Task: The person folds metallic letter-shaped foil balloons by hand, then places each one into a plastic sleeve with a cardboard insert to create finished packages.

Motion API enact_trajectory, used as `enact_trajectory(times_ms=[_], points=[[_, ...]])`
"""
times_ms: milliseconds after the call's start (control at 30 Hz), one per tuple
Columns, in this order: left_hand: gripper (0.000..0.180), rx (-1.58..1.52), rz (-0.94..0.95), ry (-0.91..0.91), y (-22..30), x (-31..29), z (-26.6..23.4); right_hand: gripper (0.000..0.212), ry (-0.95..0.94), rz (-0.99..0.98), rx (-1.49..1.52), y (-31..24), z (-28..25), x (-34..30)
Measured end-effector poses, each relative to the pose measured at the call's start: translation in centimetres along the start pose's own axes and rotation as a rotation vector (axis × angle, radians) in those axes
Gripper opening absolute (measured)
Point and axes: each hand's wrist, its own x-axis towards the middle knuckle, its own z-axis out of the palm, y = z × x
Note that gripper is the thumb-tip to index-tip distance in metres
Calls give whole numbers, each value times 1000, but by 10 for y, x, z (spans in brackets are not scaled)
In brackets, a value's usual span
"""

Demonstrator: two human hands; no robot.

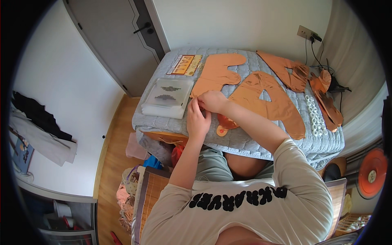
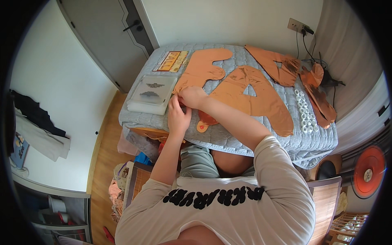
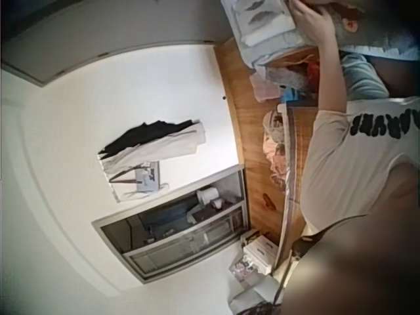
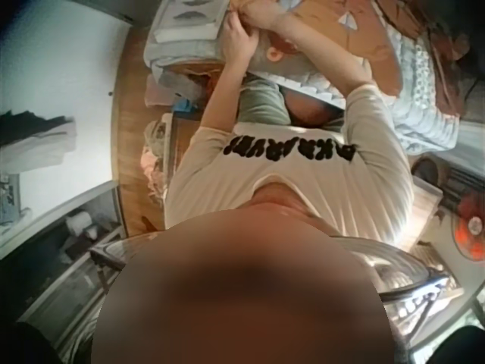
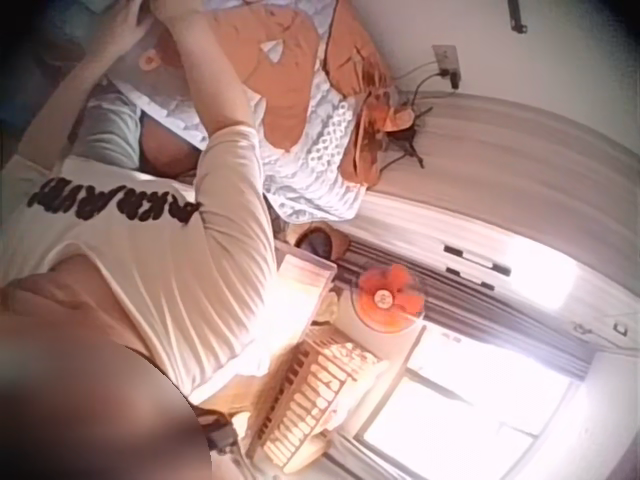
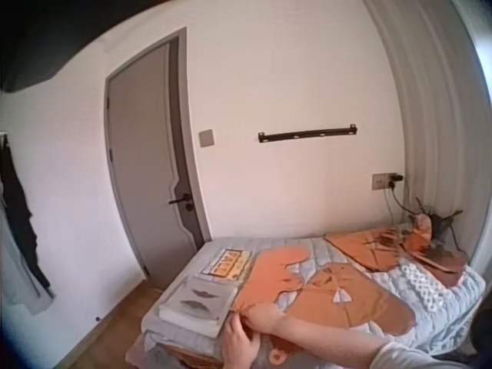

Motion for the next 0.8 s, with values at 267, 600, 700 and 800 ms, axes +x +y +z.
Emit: enact_trajectory(times_ms=[267,600,700,800], points=[[66,54,-32,-26,0,-2,-1,24,56,83,280,25,7,13],[48,123,-18,-75,-7,-4,3,25,-8,384,1109,69,15,31],[34,164,-22,-17,-24,-11,-9,19,62,557,1263,76,3,41],[31,52,48,-58,18,4,28,16,507,740,1538,225,-46,3]])
